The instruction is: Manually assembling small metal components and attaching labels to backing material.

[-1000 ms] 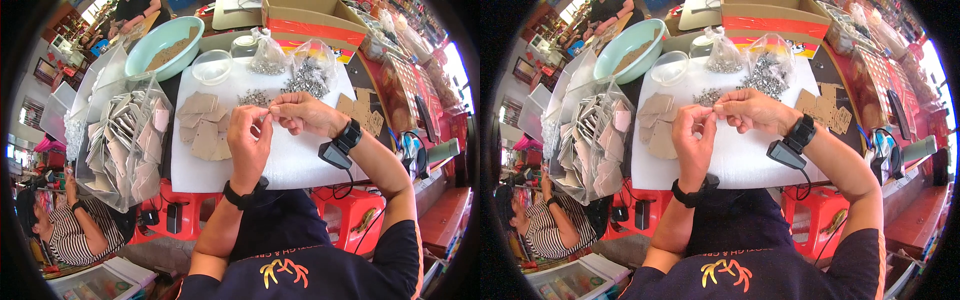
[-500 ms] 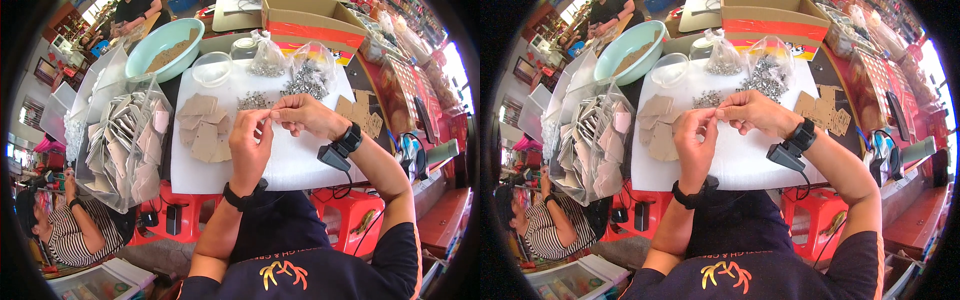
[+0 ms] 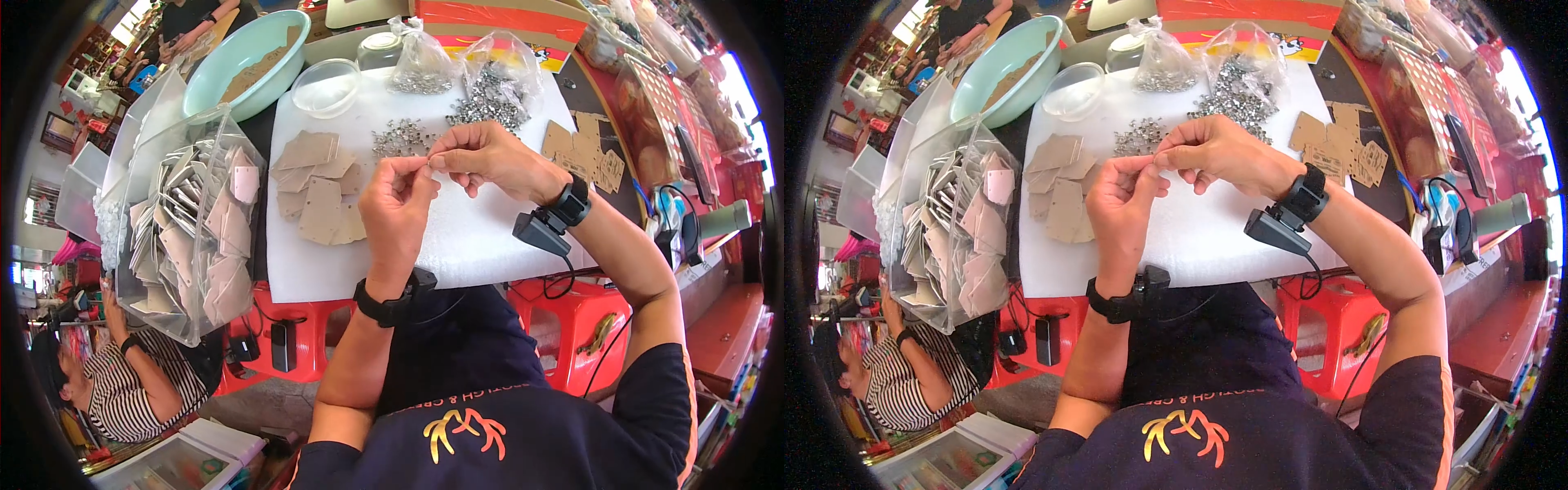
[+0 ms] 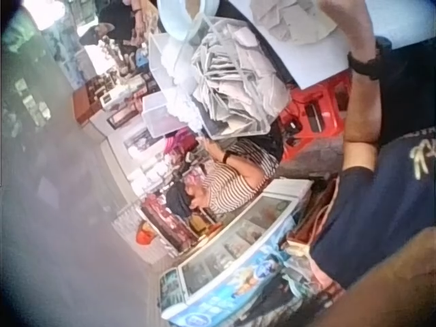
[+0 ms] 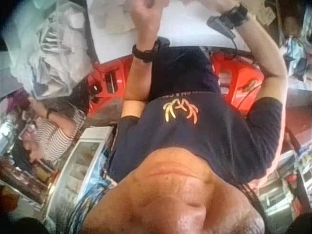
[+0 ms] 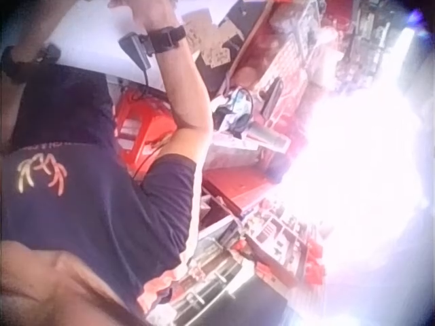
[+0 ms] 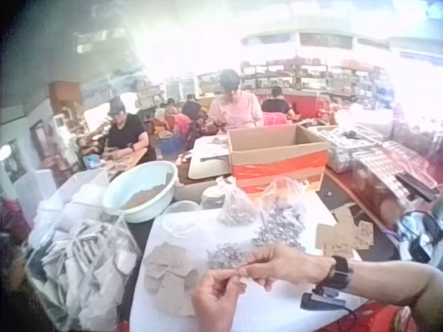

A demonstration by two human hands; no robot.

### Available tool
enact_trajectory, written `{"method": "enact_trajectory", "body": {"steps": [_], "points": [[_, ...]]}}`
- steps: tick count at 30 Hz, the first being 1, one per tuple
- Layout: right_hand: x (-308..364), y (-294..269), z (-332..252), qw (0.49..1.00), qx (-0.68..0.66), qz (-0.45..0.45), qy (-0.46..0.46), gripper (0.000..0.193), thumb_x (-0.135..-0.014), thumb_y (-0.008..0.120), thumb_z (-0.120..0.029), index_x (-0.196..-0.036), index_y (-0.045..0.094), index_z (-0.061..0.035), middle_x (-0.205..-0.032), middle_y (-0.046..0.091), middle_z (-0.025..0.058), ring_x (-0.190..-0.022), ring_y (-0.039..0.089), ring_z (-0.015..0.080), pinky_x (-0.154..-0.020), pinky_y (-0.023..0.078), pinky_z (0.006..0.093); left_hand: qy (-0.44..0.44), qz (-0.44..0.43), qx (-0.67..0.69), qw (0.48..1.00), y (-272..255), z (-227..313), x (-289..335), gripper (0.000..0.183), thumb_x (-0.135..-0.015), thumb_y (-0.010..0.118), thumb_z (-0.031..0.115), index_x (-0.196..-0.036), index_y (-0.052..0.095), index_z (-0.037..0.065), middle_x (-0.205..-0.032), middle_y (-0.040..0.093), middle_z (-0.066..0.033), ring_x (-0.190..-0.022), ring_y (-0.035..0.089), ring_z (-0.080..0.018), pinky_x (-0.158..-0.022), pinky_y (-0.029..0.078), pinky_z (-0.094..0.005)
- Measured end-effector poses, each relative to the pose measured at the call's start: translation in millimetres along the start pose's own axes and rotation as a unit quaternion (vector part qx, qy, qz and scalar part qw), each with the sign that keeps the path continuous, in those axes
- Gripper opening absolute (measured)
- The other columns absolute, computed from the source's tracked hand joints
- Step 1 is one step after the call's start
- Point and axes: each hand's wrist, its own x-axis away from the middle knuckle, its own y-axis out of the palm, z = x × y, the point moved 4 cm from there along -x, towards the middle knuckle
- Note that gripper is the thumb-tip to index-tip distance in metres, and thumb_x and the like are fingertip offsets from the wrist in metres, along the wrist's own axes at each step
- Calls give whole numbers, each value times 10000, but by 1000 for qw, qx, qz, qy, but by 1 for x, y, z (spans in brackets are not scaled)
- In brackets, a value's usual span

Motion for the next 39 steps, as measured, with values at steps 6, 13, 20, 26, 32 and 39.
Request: {"method": "enact_trajectory", "body": {"steps": [6,13,20,26,32,39], "points": [[7,5,-6,986,111,28,-118,174,-934,677,-175,-978,688,-7,-776,638,-3,-654,572,57,-529,484,226,-12,6,-12,1000,1,-2,2,137,-941,667,72,-1016,625,-36,-882,694,-91,-747,677,-121,-678,550,-245],[11,4,-4,947,219,78,-223,117,-900,693,-112,-972,670,-22,-766,599,34,-636,582,83,-541,475,243,-33,-20,-14,999,3,-3,1,148,-954,634,76,-1028,652,-50,-881,706,-85,-756,693,-117,-650,548,-238],[18,4,-13,839,366,78,-395,109,-872,683,-69,-975,672,-36,-872,603,100,-753,636,245,-635,507,337,-53,-45,1,998,3,0,1,164,-973,606,82,-1058,651,-52,-914,712,-101,-802,705,-155,-640,544,-247],[22,4,-15,785,425,62,-446,107,-887,664,-109,-976,662,-50,-907,602,98,-805,647,305,-691,534,387,-78,-85,16,993,0,0,-1,180,-982,594,107,-1066,635,-48,-921,716,-116,-800,711,-179,-642,540,-259],[20,4,-13,793,431,53,-427,111,-892,663,-117,-981,659,-50,-921,608,94,-794,654,304,-692,543,380,-169,-108,111,973,0,-10,-2,176,-965,609,121,-1065,601,-23,-933,703,-111,-797,696,-193,-646,533,-278],[19,2,-7,852,348,63,-386,127,-870,703,-77,-986,670,-39,-912,618,98,-774,659,253,-660,534,343,-189,-94,135,968,3,-12,-6,132,-948,571,68,-1036,594,-27,-910,696,-129,-780,692,-193,-624,552,-285]]}}
